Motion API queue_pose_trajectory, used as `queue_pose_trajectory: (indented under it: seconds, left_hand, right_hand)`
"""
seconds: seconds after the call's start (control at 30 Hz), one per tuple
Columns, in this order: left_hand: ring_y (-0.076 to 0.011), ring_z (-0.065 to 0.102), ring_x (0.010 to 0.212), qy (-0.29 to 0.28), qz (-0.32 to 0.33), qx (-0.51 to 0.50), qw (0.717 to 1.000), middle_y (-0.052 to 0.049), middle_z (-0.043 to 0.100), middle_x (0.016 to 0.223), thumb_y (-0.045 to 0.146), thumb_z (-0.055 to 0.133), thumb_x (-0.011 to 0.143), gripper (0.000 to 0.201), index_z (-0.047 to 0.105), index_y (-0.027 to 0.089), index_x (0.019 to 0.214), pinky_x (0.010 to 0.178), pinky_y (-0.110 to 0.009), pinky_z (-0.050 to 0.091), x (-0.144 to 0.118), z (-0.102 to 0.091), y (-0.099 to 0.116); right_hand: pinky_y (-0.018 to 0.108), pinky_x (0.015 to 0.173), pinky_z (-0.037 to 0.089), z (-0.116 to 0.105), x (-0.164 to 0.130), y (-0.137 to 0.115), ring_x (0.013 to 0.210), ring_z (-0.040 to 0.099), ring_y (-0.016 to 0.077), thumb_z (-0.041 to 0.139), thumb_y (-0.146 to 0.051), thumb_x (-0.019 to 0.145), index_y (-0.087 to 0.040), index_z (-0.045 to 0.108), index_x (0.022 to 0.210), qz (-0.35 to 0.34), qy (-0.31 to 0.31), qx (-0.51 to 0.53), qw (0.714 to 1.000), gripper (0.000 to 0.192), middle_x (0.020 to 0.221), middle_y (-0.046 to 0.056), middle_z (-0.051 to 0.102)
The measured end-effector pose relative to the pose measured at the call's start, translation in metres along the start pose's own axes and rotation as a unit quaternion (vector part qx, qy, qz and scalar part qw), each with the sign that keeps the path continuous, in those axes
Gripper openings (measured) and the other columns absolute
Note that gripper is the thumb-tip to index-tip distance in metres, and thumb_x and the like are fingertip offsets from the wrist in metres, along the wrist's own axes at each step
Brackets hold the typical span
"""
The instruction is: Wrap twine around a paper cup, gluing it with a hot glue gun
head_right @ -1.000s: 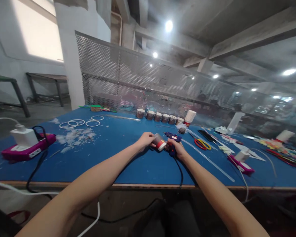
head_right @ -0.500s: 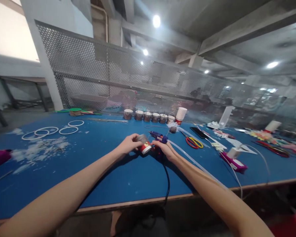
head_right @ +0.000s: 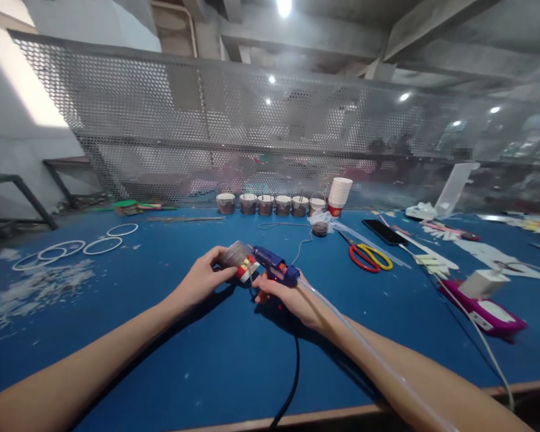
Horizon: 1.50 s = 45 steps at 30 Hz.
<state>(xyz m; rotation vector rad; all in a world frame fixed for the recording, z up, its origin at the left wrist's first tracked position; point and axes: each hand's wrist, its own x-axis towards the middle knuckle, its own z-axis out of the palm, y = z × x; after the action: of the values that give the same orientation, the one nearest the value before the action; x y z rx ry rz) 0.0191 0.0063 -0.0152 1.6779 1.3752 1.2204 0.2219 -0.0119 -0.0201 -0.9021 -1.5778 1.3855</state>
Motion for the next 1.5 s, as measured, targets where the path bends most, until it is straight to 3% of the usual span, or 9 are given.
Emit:
queue_pose_trajectory:
  seconds: [0.13,0.37,0.73,0.83,1.07,1.2,1.3,1.43,1.5]
  left_hand:
    - [-0.015,0.058,0.073,0.008,-0.002,-0.013,1.0,0.002,0.063,0.078,0.029,0.065,0.065,0.025,0.059,0.018,0.086,0.07,-0.027,0.048,-0.004,0.002,0.002]
    - [-0.0155,0.057,0.071,0.033,0.011,0.025,0.999,0.001,0.064,0.075,0.033,0.064,0.068,0.021,0.06,0.018,0.082,0.068,-0.028,0.045,-0.014,0.007,0.011]
    - [-0.0151,0.056,0.069,0.069,0.03,0.075,0.994,0.002,0.061,0.073,0.034,0.062,0.073,0.018,0.059,0.018,0.081,0.064,-0.026,0.043,-0.027,0.015,0.019]
    - [-0.0147,0.054,0.067,0.084,0.029,0.072,0.993,0.003,0.06,0.071,0.033,0.062,0.073,0.017,0.056,0.018,0.078,0.063,-0.026,0.042,-0.025,0.014,0.016]
    - [-0.0139,0.052,0.066,0.076,0.015,0.051,0.996,0.004,0.056,0.067,0.034,0.062,0.073,0.018,0.053,0.019,0.075,0.062,-0.025,0.042,-0.023,0.014,0.014]
    - [-0.0149,0.055,0.069,0.066,0.016,0.023,0.997,0.002,0.06,0.073,0.034,0.062,0.073,0.019,0.055,0.018,0.08,0.064,-0.025,0.043,-0.021,0.009,0.011]
    - [-0.0154,0.057,0.071,0.071,0.02,0.013,0.997,0.001,0.061,0.075,0.033,0.062,0.071,0.021,0.055,0.018,0.084,0.066,-0.026,0.044,-0.018,0.006,0.008]
    - [-0.0152,0.057,0.071,0.07,0.024,0.022,0.997,0.001,0.062,0.074,0.032,0.062,0.071,0.019,0.056,0.018,0.081,0.067,-0.026,0.045,-0.016,0.004,0.01]
    - [-0.0152,0.058,0.071,0.067,0.023,0.025,0.997,0.001,0.063,0.075,0.032,0.062,0.071,0.018,0.056,0.018,0.081,0.067,-0.026,0.045,-0.017,0.004,0.012]
  right_hand:
    - [0.032,0.066,0.05,0.002,-0.007,-0.002,0.064,0.063,0.0177,0.063,-0.045,0.077,-0.019,0.064,0.082,-0.006,-0.005,-0.011,1.0,0.027,0.069,0.003,0.064]
    - [0.028,0.061,0.048,0.005,0.001,0.014,0.063,0.056,0.0146,0.069,-0.035,0.073,-0.019,0.055,0.086,-0.093,0.112,-0.128,0.981,0.025,0.076,0.001,0.061]
    - [0.026,0.056,0.043,0.01,0.004,0.012,0.057,0.048,0.0124,0.063,-0.035,0.075,-0.019,0.051,0.073,-0.112,0.154,-0.12,0.974,0.02,0.064,-0.001,0.055]
    - [0.026,0.058,0.045,0.012,0.0,0.01,0.058,0.052,0.0128,0.062,-0.032,0.077,-0.019,0.052,0.073,-0.102,0.14,-0.127,0.977,0.016,0.065,-0.001,0.056]
    - [0.027,0.059,0.049,0.013,-0.006,0.011,0.059,0.056,0.0135,0.062,-0.033,0.08,-0.019,0.056,0.079,-0.096,0.019,-0.115,0.989,0.015,0.07,0.0,0.06]
    - [0.029,0.065,0.049,0.006,-0.011,-0.001,0.065,0.057,0.0148,0.062,-0.038,0.081,-0.018,0.06,0.085,-0.107,0.057,-0.132,0.984,0.02,0.076,0.002,0.063]
    - [0.028,0.055,0.045,0.001,-0.016,-0.013,0.055,0.051,0.0139,0.059,-0.046,0.082,-0.02,0.059,0.077,-0.068,0.086,-0.145,0.983,0.027,0.062,0.0,0.057]
    - [0.026,0.043,0.034,0.002,-0.021,-0.016,0.043,0.042,0.0113,0.057,-0.055,0.082,-0.021,0.051,0.06,0.02,0.046,-0.157,0.986,0.04,0.048,-0.003,0.046]
    - [0.025,0.041,0.031,0.004,-0.022,-0.013,0.041,0.039,0.0099,0.057,-0.056,0.081,-0.022,0.047,0.057,0.023,0.028,-0.162,0.986,0.043,0.045,-0.004,0.043]
